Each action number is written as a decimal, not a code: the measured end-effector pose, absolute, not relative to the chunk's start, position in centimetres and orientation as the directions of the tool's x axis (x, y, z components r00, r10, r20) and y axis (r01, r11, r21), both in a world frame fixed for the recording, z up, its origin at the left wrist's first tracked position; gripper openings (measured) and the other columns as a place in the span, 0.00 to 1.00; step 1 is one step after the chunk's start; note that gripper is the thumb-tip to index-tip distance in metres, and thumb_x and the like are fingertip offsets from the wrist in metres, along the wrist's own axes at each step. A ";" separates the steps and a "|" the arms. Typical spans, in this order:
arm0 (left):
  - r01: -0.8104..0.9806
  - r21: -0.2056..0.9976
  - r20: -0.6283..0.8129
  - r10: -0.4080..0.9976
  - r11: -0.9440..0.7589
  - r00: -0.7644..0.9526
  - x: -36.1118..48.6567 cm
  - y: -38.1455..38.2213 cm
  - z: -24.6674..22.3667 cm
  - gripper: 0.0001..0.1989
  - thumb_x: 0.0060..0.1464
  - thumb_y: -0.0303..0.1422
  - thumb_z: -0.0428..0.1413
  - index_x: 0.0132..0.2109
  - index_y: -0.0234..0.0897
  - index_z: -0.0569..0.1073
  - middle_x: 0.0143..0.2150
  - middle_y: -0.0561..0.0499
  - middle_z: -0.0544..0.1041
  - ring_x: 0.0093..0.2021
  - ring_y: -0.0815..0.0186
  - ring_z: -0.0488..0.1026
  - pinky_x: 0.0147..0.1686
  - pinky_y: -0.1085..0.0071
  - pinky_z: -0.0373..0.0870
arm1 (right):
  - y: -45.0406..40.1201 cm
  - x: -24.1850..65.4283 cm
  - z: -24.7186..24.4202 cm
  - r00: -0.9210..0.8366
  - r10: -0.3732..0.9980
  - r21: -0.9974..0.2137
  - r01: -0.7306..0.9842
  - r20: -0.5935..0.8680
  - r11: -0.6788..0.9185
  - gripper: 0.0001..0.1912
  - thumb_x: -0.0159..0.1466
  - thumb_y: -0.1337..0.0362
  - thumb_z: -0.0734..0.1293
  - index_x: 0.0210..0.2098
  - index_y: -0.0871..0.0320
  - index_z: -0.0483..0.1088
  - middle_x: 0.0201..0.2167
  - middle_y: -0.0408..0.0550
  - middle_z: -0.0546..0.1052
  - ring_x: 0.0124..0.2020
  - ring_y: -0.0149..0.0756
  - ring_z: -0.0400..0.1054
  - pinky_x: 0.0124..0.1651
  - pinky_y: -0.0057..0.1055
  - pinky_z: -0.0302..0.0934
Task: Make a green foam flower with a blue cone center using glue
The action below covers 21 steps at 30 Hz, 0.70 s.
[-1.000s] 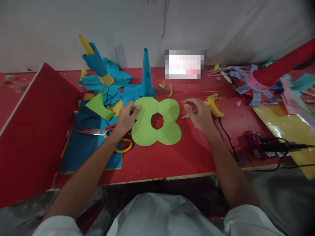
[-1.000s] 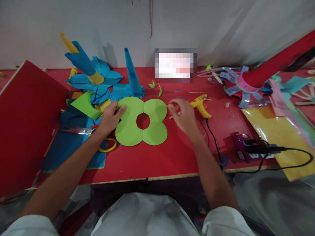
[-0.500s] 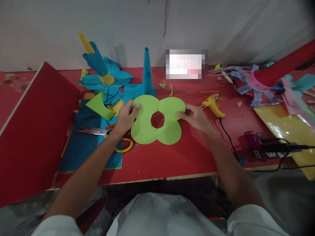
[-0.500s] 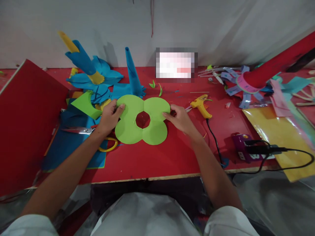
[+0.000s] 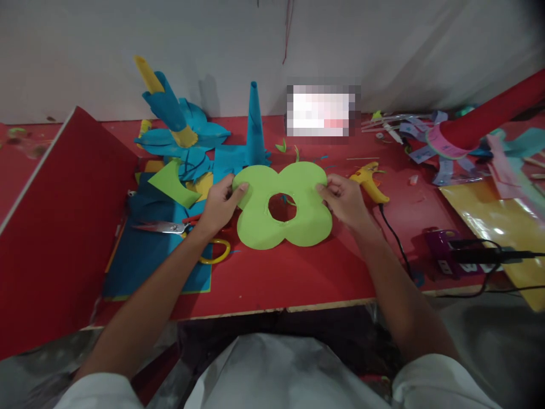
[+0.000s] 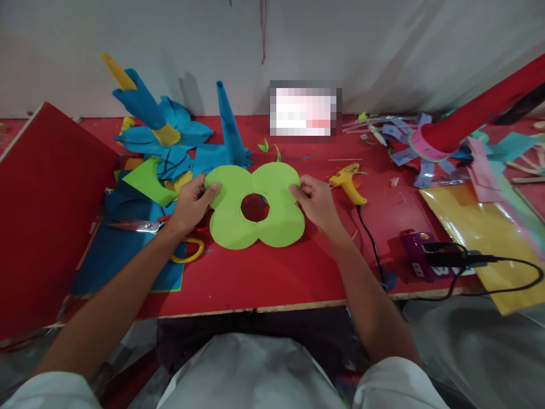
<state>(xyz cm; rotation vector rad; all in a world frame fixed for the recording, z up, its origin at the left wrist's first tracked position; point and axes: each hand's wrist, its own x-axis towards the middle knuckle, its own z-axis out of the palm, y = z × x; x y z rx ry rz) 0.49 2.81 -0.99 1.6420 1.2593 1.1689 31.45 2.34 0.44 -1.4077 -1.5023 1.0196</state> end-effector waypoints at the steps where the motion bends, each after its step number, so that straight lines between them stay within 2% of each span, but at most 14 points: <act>1: 0.301 0.925 0.214 0.973 -0.231 0.088 0.4 2.9 -1.2 0.25 0.62 0.55 0.59 0.32 0.40 0.61 0.24 0.57 0.60 0.23 0.71 0.58 0.22 0.71 0.54 | 2.4 31.4 0.4 -0.051 0.998 -0.937 0.347 0.036 0.051 0.24 0.62 0.39 0.72 0.28 0.51 0.66 0.16 0.38 0.64 0.17 0.31 0.56 0.21 0.32 0.50; 7: 0.294 0.930 0.200 0.975 -0.219 0.094 0.3 3.2 -1.6 0.25 0.61 0.56 0.59 0.32 0.40 0.63 0.24 0.56 0.61 0.23 0.71 0.60 0.22 0.71 0.56 | 2.4 31.3 0.2 -0.032 0.999 -0.959 0.282 0.034 0.041 0.21 0.62 0.40 0.73 0.31 0.51 0.69 0.17 0.37 0.66 0.17 0.31 0.59 0.20 0.31 0.52; 14: 0.213 0.960 0.138 0.972 -0.179 0.192 0.7 3.0 -1.1 0.23 0.58 0.54 0.62 0.43 0.38 0.72 0.28 0.52 0.73 0.23 0.68 0.69 0.22 0.70 0.65 | 2.5 31.3 0.1 0.040 0.999 -0.980 0.197 0.001 -0.007 0.22 0.60 0.38 0.72 0.34 0.49 0.69 0.21 0.40 0.69 0.20 0.34 0.60 0.22 0.34 0.56; 19: 0.234 0.955 0.153 0.979 -0.181 0.133 0.5 3.2 -1.7 0.19 0.61 0.50 0.60 0.46 0.38 0.73 0.32 0.51 0.75 0.27 0.68 0.70 0.26 0.71 0.67 | 2.4 30.7 0.3 -0.064 0.998 -0.984 0.178 0.008 0.019 0.20 0.61 0.41 0.72 0.37 0.50 0.71 0.26 0.43 0.73 0.24 0.36 0.65 0.28 0.36 0.62; 21: 0.267 0.946 0.165 0.981 -0.186 0.099 0.5 3.0 -1.6 0.17 0.62 0.48 0.59 0.44 0.38 0.72 0.31 0.52 0.73 0.28 0.68 0.70 0.26 0.72 0.66 | 2.2 30.5 0.5 -0.115 0.993 -0.984 0.178 -0.001 0.020 0.21 0.60 0.41 0.73 0.37 0.51 0.72 0.27 0.44 0.75 0.26 0.37 0.67 0.30 0.37 0.65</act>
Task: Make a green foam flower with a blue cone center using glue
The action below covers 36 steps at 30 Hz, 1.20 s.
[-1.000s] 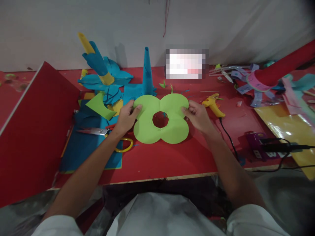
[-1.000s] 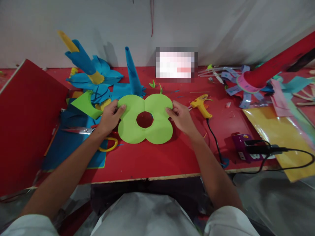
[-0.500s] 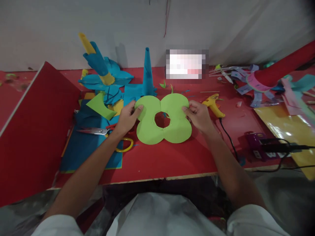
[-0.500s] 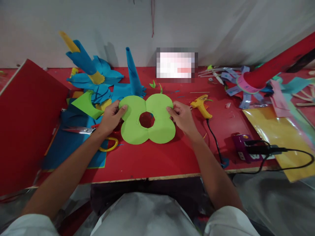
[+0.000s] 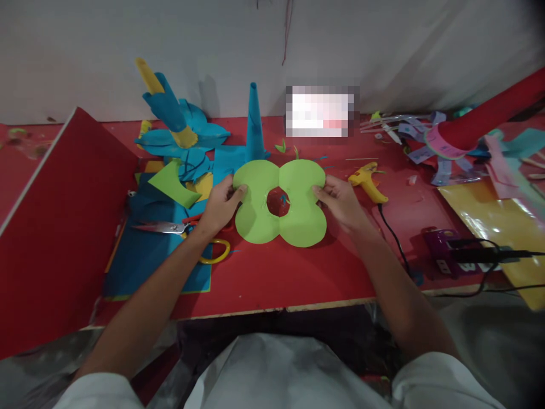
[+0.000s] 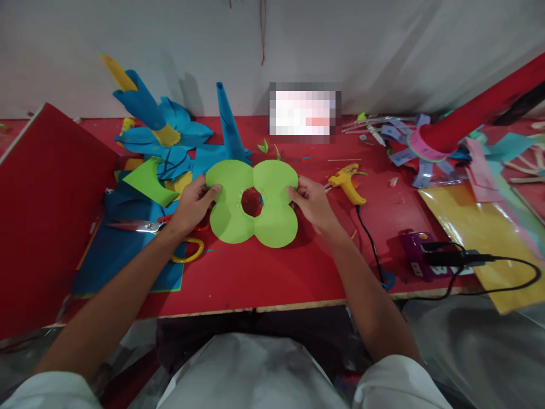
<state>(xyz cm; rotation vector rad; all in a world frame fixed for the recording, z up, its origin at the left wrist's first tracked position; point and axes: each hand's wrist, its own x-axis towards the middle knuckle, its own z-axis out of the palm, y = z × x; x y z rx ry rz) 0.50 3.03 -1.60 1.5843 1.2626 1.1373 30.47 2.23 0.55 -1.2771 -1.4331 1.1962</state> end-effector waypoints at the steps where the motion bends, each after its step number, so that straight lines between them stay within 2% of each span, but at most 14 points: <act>1: 0.279 0.940 0.181 0.980 -0.197 0.081 0.6 2.9 -1.4 0.16 0.63 0.48 0.59 0.43 0.39 0.72 0.31 0.53 0.72 0.29 0.68 0.69 0.26 0.72 0.66 | 2.1 30.4 0.7 -0.126 0.992 -0.985 0.171 -0.007 0.015 0.21 0.60 0.41 0.73 0.38 0.51 0.72 0.28 0.44 0.75 0.27 0.38 0.68 0.31 0.38 0.66; 6: 0.218 0.936 0.286 0.958 -0.276 -0.015 1.1 1.9 0.1 0.17 0.63 0.50 0.59 0.39 0.40 0.68 0.27 0.55 0.67 0.27 0.69 0.67 0.26 0.72 0.66 | 1.7 30.5 1.2 -0.030 1.000 -0.995 0.099 -0.005 -0.002 0.21 0.61 0.40 0.72 0.39 0.49 0.72 0.32 0.46 0.78 0.32 0.42 0.73 0.34 0.40 0.71; 9: 0.178 0.961 0.220 0.975 -0.213 -0.018 1.1 2.0 0.1 0.19 0.62 0.51 0.60 0.38 0.41 0.67 0.24 0.57 0.66 0.23 0.70 0.66 0.22 0.73 0.63 | 1.8 30.6 1.0 -0.002 1.000 -0.995 0.095 0.007 0.007 0.19 0.61 0.41 0.73 0.36 0.49 0.71 0.29 0.44 0.77 0.29 0.40 0.73 0.33 0.40 0.71; 13: 0.233 0.962 0.151 0.989 -0.145 -0.005 0.8 2.7 -1.1 0.20 0.60 0.48 0.62 0.34 0.41 0.64 0.22 0.59 0.63 0.20 0.73 0.61 0.17 0.74 0.56 | 2.2 30.4 0.3 0.012 1.000 -0.989 0.147 -0.018 -0.019 0.20 0.60 0.42 0.74 0.32 0.49 0.70 0.25 0.43 0.75 0.25 0.38 0.68 0.29 0.38 0.68; 17: 0.241 0.962 0.127 0.992 -0.129 0.022 0.5 3.0 -1.8 0.19 0.61 0.48 0.61 0.36 0.41 0.63 0.22 0.59 0.66 0.20 0.72 0.63 0.17 0.75 0.57 | 2.3 30.4 0.0 0.013 1.000 -0.992 0.127 -0.024 -0.026 0.19 0.59 0.43 0.74 0.32 0.50 0.70 0.26 0.42 0.75 0.26 0.37 0.68 0.30 0.37 0.68; 20: 0.213 0.972 0.092 0.994 -0.102 0.059 0.6 2.9 -1.6 0.19 0.61 0.49 0.62 0.45 0.42 0.66 0.24 0.58 0.70 0.20 0.70 0.67 0.18 0.74 0.61 | 2.3 30.4 -0.1 0.000 0.999 -0.993 0.112 -0.042 -0.042 0.18 0.61 0.44 0.73 0.37 0.49 0.71 0.29 0.44 0.77 0.28 0.40 0.72 0.32 0.39 0.71; 24: 0.152 0.973 0.162 0.984 -0.171 0.067 0.7 2.9 -1.1 0.30 0.62 0.47 0.62 0.64 0.45 0.61 0.27 0.59 0.70 0.22 0.70 0.69 0.22 0.73 0.65 | 2.4 30.5 -0.1 0.026 0.999 -0.993 0.111 -0.028 -0.031 0.22 0.61 0.46 0.73 0.49 0.49 0.70 0.33 0.45 0.80 0.31 0.42 0.76 0.34 0.39 0.72; 26: 0.152 0.963 0.214 0.973 -0.225 0.083 0.6 2.9 -0.9 0.30 0.61 0.45 0.63 0.65 0.46 0.62 0.30 0.58 0.71 0.23 0.71 0.69 0.23 0.73 0.66 | 2.5 30.5 0.1 0.058 0.998 -0.991 0.133 0.004 -0.004 0.26 0.61 0.48 0.73 0.56 0.48 0.69 0.34 0.45 0.81 0.32 0.42 0.76 0.34 0.39 0.72; 29: 0.242 0.927 0.263 0.956 -0.287 0.128 0.6 2.9 -0.7 0.16 0.61 0.42 0.62 0.52 0.42 0.72 0.33 0.54 0.73 0.27 0.70 0.71 0.27 0.73 0.68 | 2.4 30.7 0.4 0.075 0.997 -0.983 0.181 0.013 -0.001 0.29 0.63 0.51 0.71 0.62 0.46 0.68 0.33 0.46 0.80 0.32 0.43 0.75 0.32 0.39 0.70; 30: 0.275 0.913 0.268 0.952 -0.300 0.149 0.5 2.8 -0.5 0.12 0.62 0.41 0.61 0.48 0.41 0.74 0.34 0.53 0.74 0.29 0.69 0.72 0.29 0.72 0.69 | 2.4 30.8 0.5 0.069 0.998 -0.982 0.189 0.010 -0.003 0.27 0.63 0.51 0.71 0.61 0.46 0.70 0.33 0.47 0.80 0.32 0.43 0.74 0.31 0.38 0.69; 32: 0.303 0.902 0.265 0.949 -0.307 0.173 0.5 2.8 -0.4 0.08 0.63 0.39 0.58 0.43 0.39 0.75 0.35 0.50 0.76 0.32 0.67 0.74 0.33 0.70 0.72 | 2.3 30.9 0.5 0.056 0.998 -0.981 0.192 0.020 0.009 0.18 0.63 0.53 0.70 0.52 0.47 0.76 0.32 0.47 0.79 0.31 0.42 0.72 0.30 0.37 0.67; 34: 0.297 0.905 0.264 0.950 -0.305 0.169 0.3 2.7 -0.3 0.07 0.62 0.35 0.56 0.43 0.39 0.76 0.38 0.49 0.78 0.34 0.66 0.75 0.36 0.69 0.74 | 2.4 31.1 0.5 0.051 0.998 -0.982 0.184 0.045 0.035 0.08 0.62 0.56 0.69 0.39 0.49 0.77 0.33 0.47 0.78 0.31 0.40 0.71 0.29 0.36 0.66; 36: 0.316 0.894 0.280 0.947 -0.318 0.158 0.2 2.8 -0.4 0.09 0.58 0.30 0.55 0.45 0.38 0.77 0.40 0.48 0.79 0.37 0.66 0.76 0.38 0.69 0.75 | 2.4 31.2 0.5 0.049 0.997 -0.983 0.174 0.063 0.054 0.05 0.61 0.59 0.66 0.33 0.50 0.75 0.34 0.47 0.77 0.30 0.39 0.69 0.28 0.35 0.64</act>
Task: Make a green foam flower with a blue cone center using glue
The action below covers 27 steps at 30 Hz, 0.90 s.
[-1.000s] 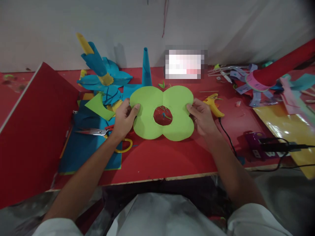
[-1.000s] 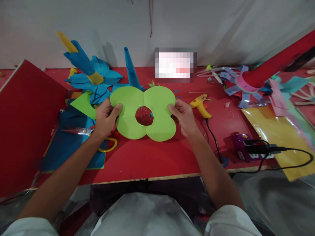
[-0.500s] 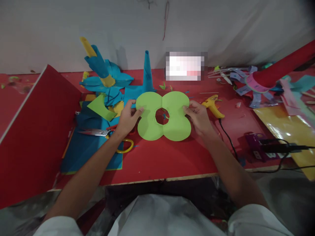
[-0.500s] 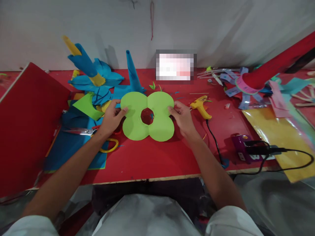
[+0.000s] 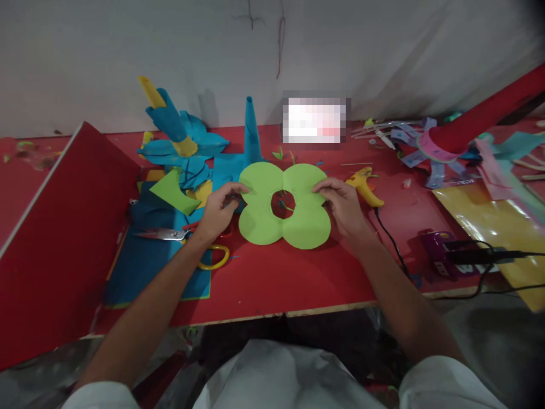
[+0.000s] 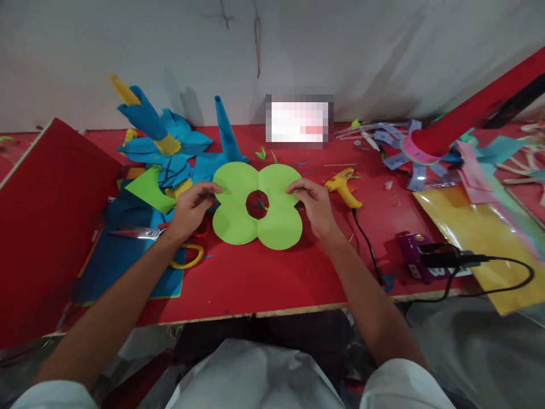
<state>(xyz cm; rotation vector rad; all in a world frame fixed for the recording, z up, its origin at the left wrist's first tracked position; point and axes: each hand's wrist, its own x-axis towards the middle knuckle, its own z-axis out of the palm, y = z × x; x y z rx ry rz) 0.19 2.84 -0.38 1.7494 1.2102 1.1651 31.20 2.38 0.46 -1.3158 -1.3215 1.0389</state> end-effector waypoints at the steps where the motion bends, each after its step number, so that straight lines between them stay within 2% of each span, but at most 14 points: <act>1: 0.332 0.883 0.295 0.943 -0.331 0.155 0.1 2.9 -0.5 0.11 0.56 0.29 0.55 0.45 0.38 0.77 0.41 0.48 0.80 0.39 0.65 0.77 0.40 0.69 0.75 | 2.4 31.3 0.4 0.041 0.997 -0.985 0.165 0.066 0.058 0.06 0.61 0.61 0.65 0.32 0.51 0.74 0.34 0.47 0.77 0.30 0.38 0.68 0.28 0.35 0.63; 6: 0.363 0.839 0.381 0.914 -0.406 0.141 -0.2 3.3 -0.9 0.12 0.54 0.29 0.58 0.46 0.37 0.77 0.46 0.47 0.80 0.43 0.65 0.78 0.47 0.67 0.76 | 2.5 31.6 0.0 -0.035 0.992 -0.987 0.105 0.120 0.123 0.12 0.55 0.67 0.64 0.37 0.50 0.75 0.31 0.44 0.75 0.29 0.37 0.68 0.29 0.33 0.63; 10: 0.375 0.823 0.406 0.903 -0.427 0.138 -0.4 3.4 -1.0 0.11 0.54 0.29 0.58 0.46 0.38 0.77 0.45 0.47 0.81 0.43 0.65 0.78 0.47 0.67 0.77 | 3.2 32.4 -0.8 -0.105 0.968 -0.966 0.095 0.230 0.240 0.15 0.52 0.70 0.68 0.39 0.51 0.77 0.37 0.44 0.79 0.36 0.37 0.72 0.35 0.33 0.67; 13: 0.380 0.817 0.419 0.899 -0.434 0.126 -0.5 3.4 -1.0 0.10 0.53 0.28 0.58 0.44 0.37 0.77 0.44 0.47 0.82 0.42 0.64 0.78 0.47 0.65 0.78 | 3.6 33.0 -1.2 -0.138 0.937 -0.926 0.163 0.322 0.342 0.13 0.55 0.70 0.70 0.39 0.51 0.77 0.38 0.45 0.80 0.40 0.39 0.74 0.42 0.36 0.69; 18: 0.374 0.804 0.451 0.884 -0.461 0.121 -0.8 3.5 -1.0 0.09 0.54 0.30 0.58 0.43 0.37 0.77 0.43 0.47 0.81 0.43 0.63 0.78 0.47 0.64 0.77 | 3.8 33.4 -1.5 -0.220 0.883 -0.841 0.279 0.414 0.464 0.11 0.60 0.69 0.71 0.42 0.50 0.77 0.41 0.46 0.80 0.43 0.41 0.76 0.49 0.40 0.70; 22: 0.376 0.802 0.436 0.885 -0.464 0.163 -1.1 3.7 -1.0 0.10 0.57 0.36 0.62 0.45 0.37 0.77 0.45 0.46 0.81 0.46 0.62 0.78 0.51 0.63 0.77 | 3.6 33.3 -1.3 -0.241 0.817 -0.708 0.411 0.524 0.574 0.07 0.63 0.67 0.72 0.39 0.49 0.77 0.45 0.48 0.79 0.50 0.46 0.74 0.56 0.46 0.69; 25: 0.400 0.790 0.417 0.886 -0.464 0.204 -1.3 3.6 -0.9 0.10 0.59 0.35 0.62 0.46 0.37 0.77 0.47 0.47 0.81 0.47 0.62 0.78 0.52 0.64 0.76 | 3.4 33.1 -1.1 -0.225 0.780 -0.629 0.482 0.584 0.610 0.05 0.63 0.65 0.74 0.38 0.48 0.79 0.51 0.49 0.77 0.54 0.47 0.73 0.58 0.48 0.68; 27: 0.417 0.780 0.403 0.885 -0.466 0.233 -1.4 3.5 -0.9 0.09 0.59 0.34 0.61 0.46 0.37 0.77 0.46 0.47 0.81 0.46 0.63 0.78 0.52 0.65 0.75 | 3.2 33.0 -1.1 -0.207 0.779 -0.629 0.486 0.592 0.607 0.06 0.64 0.66 0.73 0.38 0.47 0.79 0.50 0.49 0.77 0.53 0.47 0.73 0.58 0.49 0.68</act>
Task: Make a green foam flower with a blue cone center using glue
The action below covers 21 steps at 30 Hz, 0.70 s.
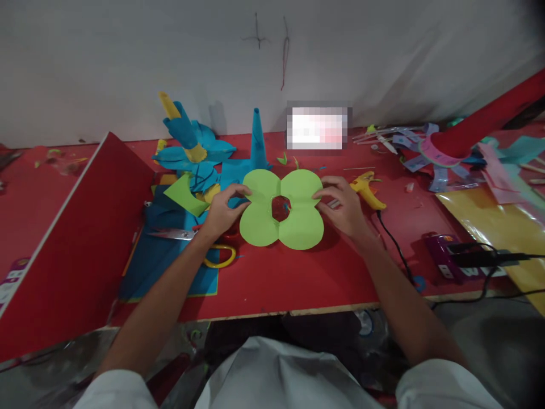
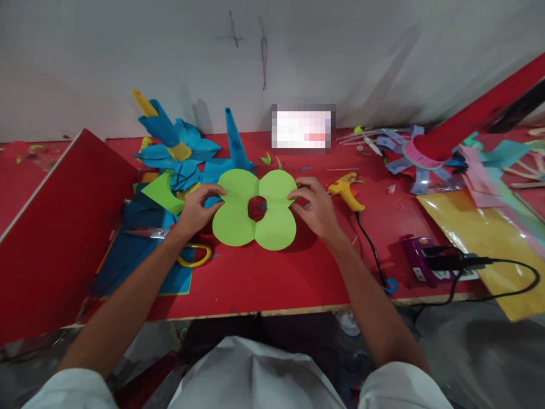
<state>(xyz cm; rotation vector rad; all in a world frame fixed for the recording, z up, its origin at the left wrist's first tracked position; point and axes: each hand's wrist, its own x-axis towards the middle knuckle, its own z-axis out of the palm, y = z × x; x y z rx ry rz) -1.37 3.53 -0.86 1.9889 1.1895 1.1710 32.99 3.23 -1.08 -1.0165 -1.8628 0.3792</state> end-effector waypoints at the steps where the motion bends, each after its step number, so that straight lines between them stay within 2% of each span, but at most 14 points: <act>1: 0.420 0.780 0.391 0.886 -0.463 0.251 -1.3 3.4 -0.8 0.09 0.59 0.34 0.61 0.46 0.37 0.77 0.46 0.47 0.81 0.46 0.64 0.78 0.52 0.65 0.75 | 3.2 33.0 -1.1 -0.191 0.787 -0.648 0.473 0.587 0.597 0.06 0.64 0.67 0.72 0.38 0.47 0.79 0.49 0.48 0.77 0.52 0.46 0.74 0.57 0.48 0.69; 7: 0.389 0.827 0.284 0.898 -0.407 0.335 -0.7 2.8 -0.5 0.08 0.62 0.34 0.57 0.47 0.37 0.76 0.44 0.47 0.80 0.44 0.64 0.78 0.47 0.67 0.76 | 2.5 33.1 -0.3 -0.102 0.863 -0.815 0.292 0.494 0.501 0.08 0.70 0.59 0.67 0.39 0.49 0.80 0.41 0.47 0.79 0.41 0.40 0.75 0.42 0.40 0.73; 11: 0.410 0.823 0.252 0.900 -0.392 0.355 -0.3 2.6 -0.4 0.09 0.63 0.30 0.53 0.47 0.38 0.76 0.41 0.49 0.79 0.41 0.65 0.76 0.44 0.67 0.74 | 1.8 33.0 1.1 -0.052 0.884 -0.859 0.218 0.464 0.463 0.11 0.71 0.52 0.67 0.43 0.48 0.80 0.43 0.48 0.78 0.37 0.37 0.73 0.33 0.34 0.71; 14: 0.407 0.830 0.240 0.903 -0.381 0.356 -0.3 2.7 -0.4 0.09 0.62 0.30 0.53 0.46 0.38 0.76 0.40 0.49 0.79 0.39 0.65 0.76 0.42 0.67 0.74 | 1.5 32.8 1.8 -0.012 0.859 -0.828 0.261 0.512 0.497 0.09 0.68 0.53 0.72 0.43 0.49 0.80 0.44 0.49 0.77 0.36 0.36 0.72 0.34 0.34 0.71; 17: 0.390 0.841 0.248 0.908 -0.375 0.339 -0.5 3.2 -0.6 0.08 0.62 0.33 0.55 0.47 0.39 0.75 0.42 0.48 0.79 0.41 0.63 0.77 0.43 0.66 0.75 | 1.5 32.7 2.1 -0.017 0.845 -0.805 0.292 0.535 0.516 0.07 0.69 0.57 0.71 0.44 0.49 0.79 0.45 0.49 0.77 0.37 0.35 0.72 0.38 0.35 0.72; 19: 0.372 0.853 0.284 0.924 -0.366 0.256 -0.6 3.9 -0.7 0.09 0.63 0.36 0.56 0.48 0.40 0.73 0.43 0.47 0.79 0.40 0.64 0.78 0.41 0.65 0.76 | 1.5 32.9 2.2 -0.025 0.837 -0.790 0.316 0.547 0.526 0.07 0.69 0.59 0.70 0.45 0.49 0.79 0.46 0.49 0.77 0.39 0.36 0.73 0.39 0.35 0.72; 21: 0.377 0.855 0.339 0.934 -0.357 0.116 -0.7 5.2 -0.6 0.13 0.63 0.39 0.58 0.51 0.41 0.71 0.47 0.47 0.79 0.36 0.66 0.77 0.36 0.67 0.74 | 1.6 33.2 2.5 -0.024 0.829 -0.775 0.342 0.558 0.531 0.07 0.69 0.60 0.69 0.45 0.49 0.80 0.46 0.49 0.78 0.40 0.37 0.73 0.40 0.35 0.71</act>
